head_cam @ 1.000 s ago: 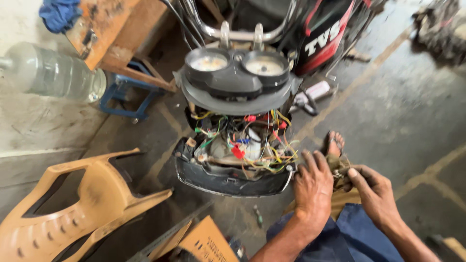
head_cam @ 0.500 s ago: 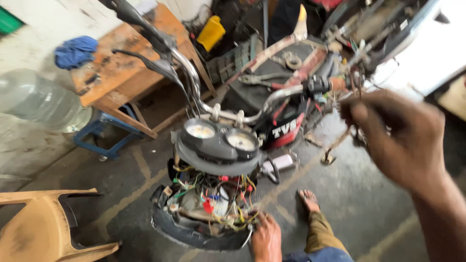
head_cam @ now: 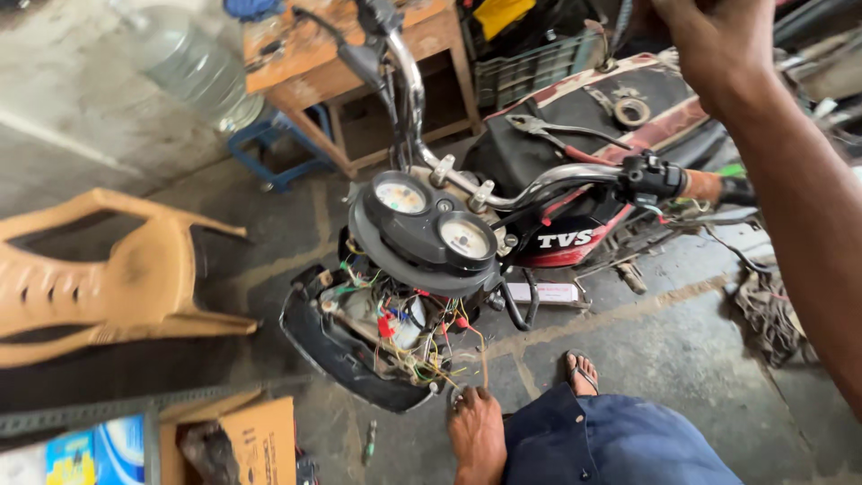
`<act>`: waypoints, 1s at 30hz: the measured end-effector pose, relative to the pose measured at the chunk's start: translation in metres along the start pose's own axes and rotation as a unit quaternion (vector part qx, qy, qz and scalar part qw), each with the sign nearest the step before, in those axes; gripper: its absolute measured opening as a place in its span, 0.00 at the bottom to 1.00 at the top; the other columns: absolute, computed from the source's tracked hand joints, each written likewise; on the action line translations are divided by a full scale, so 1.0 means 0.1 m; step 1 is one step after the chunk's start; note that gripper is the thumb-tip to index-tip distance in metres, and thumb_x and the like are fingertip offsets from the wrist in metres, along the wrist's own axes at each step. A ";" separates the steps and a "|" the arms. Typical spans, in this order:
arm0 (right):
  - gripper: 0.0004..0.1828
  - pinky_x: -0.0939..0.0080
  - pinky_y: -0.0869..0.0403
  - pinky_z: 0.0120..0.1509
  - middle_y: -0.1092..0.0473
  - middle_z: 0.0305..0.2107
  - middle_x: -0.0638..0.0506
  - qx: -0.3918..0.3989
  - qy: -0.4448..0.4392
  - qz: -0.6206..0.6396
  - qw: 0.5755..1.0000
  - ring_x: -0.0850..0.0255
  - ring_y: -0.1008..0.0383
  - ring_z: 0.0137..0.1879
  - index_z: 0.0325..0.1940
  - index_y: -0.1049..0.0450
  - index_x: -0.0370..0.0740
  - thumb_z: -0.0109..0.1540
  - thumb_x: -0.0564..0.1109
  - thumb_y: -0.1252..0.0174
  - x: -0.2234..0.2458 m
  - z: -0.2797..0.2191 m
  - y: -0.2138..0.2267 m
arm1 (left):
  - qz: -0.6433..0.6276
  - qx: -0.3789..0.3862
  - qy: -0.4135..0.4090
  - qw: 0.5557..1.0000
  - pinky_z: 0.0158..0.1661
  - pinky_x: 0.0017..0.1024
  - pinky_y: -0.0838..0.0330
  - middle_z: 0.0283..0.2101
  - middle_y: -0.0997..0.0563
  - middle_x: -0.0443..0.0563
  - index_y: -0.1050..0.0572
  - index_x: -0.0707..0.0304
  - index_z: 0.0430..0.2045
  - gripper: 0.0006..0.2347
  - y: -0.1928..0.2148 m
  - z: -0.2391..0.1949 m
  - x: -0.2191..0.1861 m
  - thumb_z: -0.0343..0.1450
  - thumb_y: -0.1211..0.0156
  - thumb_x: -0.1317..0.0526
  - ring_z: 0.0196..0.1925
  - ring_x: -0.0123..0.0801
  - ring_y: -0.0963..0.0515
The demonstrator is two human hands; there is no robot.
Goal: The person works on the exposed wiring harness beneath the motorcycle's instrument cluster, manipulating and connecting wires by hand. They repeatedly reach for and use a screwdriver to tighten or adjust connections within the cluster housing.
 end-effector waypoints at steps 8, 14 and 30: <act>0.09 0.58 0.17 0.47 0.25 0.39 0.39 -0.028 -0.330 0.204 0.921 0.55 0.17 0.41 0.55 0.31 0.29 0.69 0.30 0.48 -1.24 -0.66 0.22 | -0.270 -0.010 0.191 0.944 0.42 0.44 0.24 0.45 0.20 0.55 0.23 0.48 0.56 0.16 0.26 -0.26 -0.07 0.73 0.43 0.54 0.45 0.51 0.19; 0.21 0.56 0.20 0.39 0.23 0.36 0.41 -0.007 -0.499 0.166 0.850 0.54 0.18 0.34 0.60 0.38 0.26 0.64 0.32 0.42 -2.23 -1.00 0.32 | -0.277 -0.025 0.210 0.937 0.40 0.45 0.23 0.51 0.18 0.47 0.22 0.49 0.46 0.14 0.17 -0.20 0.01 0.67 0.44 0.62 0.46 0.44 0.16; 0.28 0.44 0.24 0.53 0.22 0.44 0.42 0.336 -0.033 -0.293 0.895 0.44 0.21 0.50 0.52 0.23 0.39 0.60 0.62 0.33 -0.71 -0.27 -0.62 | -0.131 -0.033 0.119 0.984 0.40 0.41 0.23 0.36 0.20 0.57 0.24 0.63 0.35 0.07 0.21 0.00 -0.26 0.67 0.44 0.64 0.42 0.48 0.19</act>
Point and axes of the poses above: each hand's wrist, its own z-axis towards the middle knuckle, its own y-axis out of the back of the hand, x = y × z, the point moved 4 cm from there along z, towards the middle knuckle
